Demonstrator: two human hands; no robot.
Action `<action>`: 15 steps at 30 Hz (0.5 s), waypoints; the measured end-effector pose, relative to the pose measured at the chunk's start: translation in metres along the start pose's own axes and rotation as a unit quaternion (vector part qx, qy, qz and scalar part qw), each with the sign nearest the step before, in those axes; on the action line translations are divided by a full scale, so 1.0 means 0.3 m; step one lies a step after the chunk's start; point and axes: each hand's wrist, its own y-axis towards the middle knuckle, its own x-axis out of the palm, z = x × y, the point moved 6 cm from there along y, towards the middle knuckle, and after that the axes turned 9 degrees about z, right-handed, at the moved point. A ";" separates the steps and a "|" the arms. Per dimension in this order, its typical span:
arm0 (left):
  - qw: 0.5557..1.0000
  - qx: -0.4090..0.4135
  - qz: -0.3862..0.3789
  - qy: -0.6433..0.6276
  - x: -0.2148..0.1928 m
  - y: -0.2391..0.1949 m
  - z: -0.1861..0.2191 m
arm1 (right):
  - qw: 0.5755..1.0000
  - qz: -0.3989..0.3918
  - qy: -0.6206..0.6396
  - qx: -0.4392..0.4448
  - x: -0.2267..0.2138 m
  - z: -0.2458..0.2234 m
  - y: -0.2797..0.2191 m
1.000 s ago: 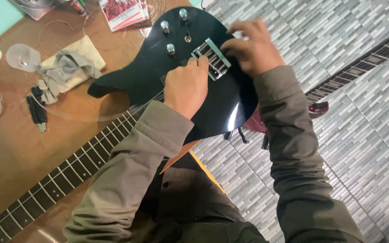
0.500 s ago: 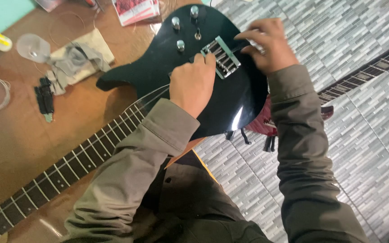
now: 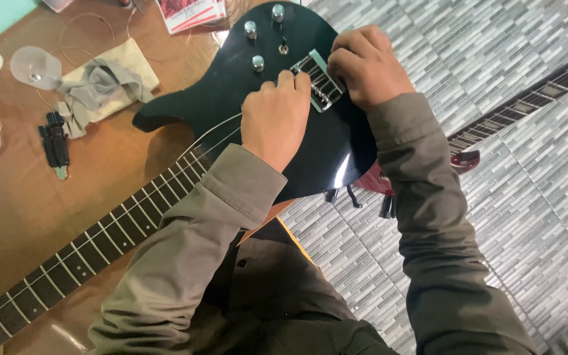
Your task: The person replaces strings on a black electric guitar. They thread new strings through the bridge, pull them along the fretboard, and wind them onto the tuning pegs at the headstock. The process is repeated for multiple strings.
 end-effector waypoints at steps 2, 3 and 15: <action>1.000 0.008 -0.009 0.005 0.002 0.004 0.000 | 1.000 -0.008 -0.017 0.007 0.018 0.028 -0.018; 1.000 0.009 -0.008 0.003 -0.002 0.005 -0.002 | 1.000 0.010 -0.010 0.018 0.024 0.069 -0.036; 0.999 0.011 -0.041 -0.012 -0.007 0.020 0.000 | 0.996 0.015 -0.079 0.045 0.030 0.155 -0.072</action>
